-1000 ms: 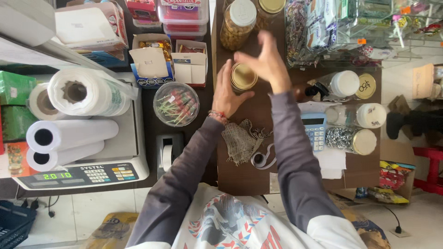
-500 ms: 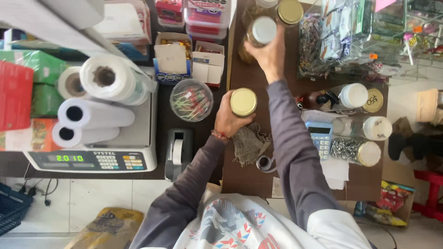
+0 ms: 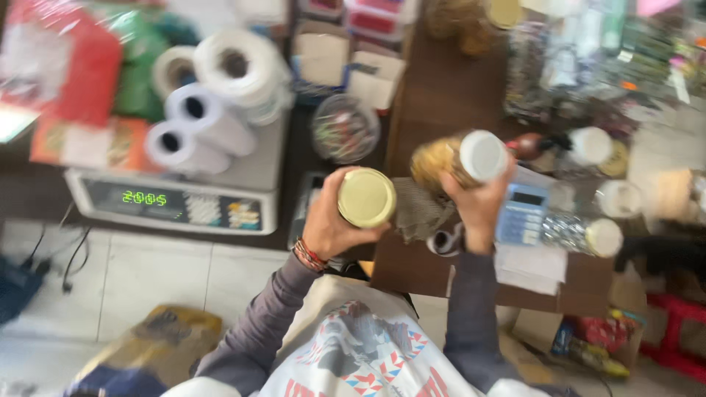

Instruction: The person organizes various items on a counter, including boxes, paper rolls, jars, and a calculator, placing them on a scale and then moving them to a white table.

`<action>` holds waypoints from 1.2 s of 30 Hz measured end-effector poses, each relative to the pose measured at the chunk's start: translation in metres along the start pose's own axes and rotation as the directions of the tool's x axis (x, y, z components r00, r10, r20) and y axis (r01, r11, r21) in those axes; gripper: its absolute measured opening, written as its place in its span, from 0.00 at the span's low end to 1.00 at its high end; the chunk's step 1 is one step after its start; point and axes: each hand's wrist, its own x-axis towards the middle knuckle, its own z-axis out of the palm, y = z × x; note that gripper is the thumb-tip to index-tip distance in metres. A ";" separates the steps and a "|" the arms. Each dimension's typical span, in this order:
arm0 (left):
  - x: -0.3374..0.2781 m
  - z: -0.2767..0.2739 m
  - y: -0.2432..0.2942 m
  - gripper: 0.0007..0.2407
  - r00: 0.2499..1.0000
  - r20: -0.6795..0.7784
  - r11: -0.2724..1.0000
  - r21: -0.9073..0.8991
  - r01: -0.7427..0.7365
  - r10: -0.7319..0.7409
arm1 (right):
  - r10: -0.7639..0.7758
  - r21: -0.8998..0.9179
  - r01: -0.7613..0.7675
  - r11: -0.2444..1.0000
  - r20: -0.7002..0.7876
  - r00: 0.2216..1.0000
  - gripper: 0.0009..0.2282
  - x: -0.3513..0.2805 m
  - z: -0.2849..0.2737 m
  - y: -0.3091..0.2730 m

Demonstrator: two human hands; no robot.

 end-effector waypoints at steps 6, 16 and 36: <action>-0.072 -0.082 -0.022 0.53 0.963 -0.140 0.966 0.150 -0.209 0.230 | -0.145 0.075 0.135 0.988 0.159 0.977 0.61 -0.060 -0.014 -0.104; -0.201 -0.194 -0.063 0.52 0.740 -0.534 0.908 0.323 -0.267 0.408 | -0.420 0.401 0.279 0.873 0.323 0.848 0.63 -0.106 0.094 -0.270; -0.186 -0.604 -0.197 0.53 0.655 -0.742 0.957 0.272 0.102 0.141 | -0.371 0.602 -0.076 0.795 0.581 0.724 0.56 -0.238 0.484 -0.539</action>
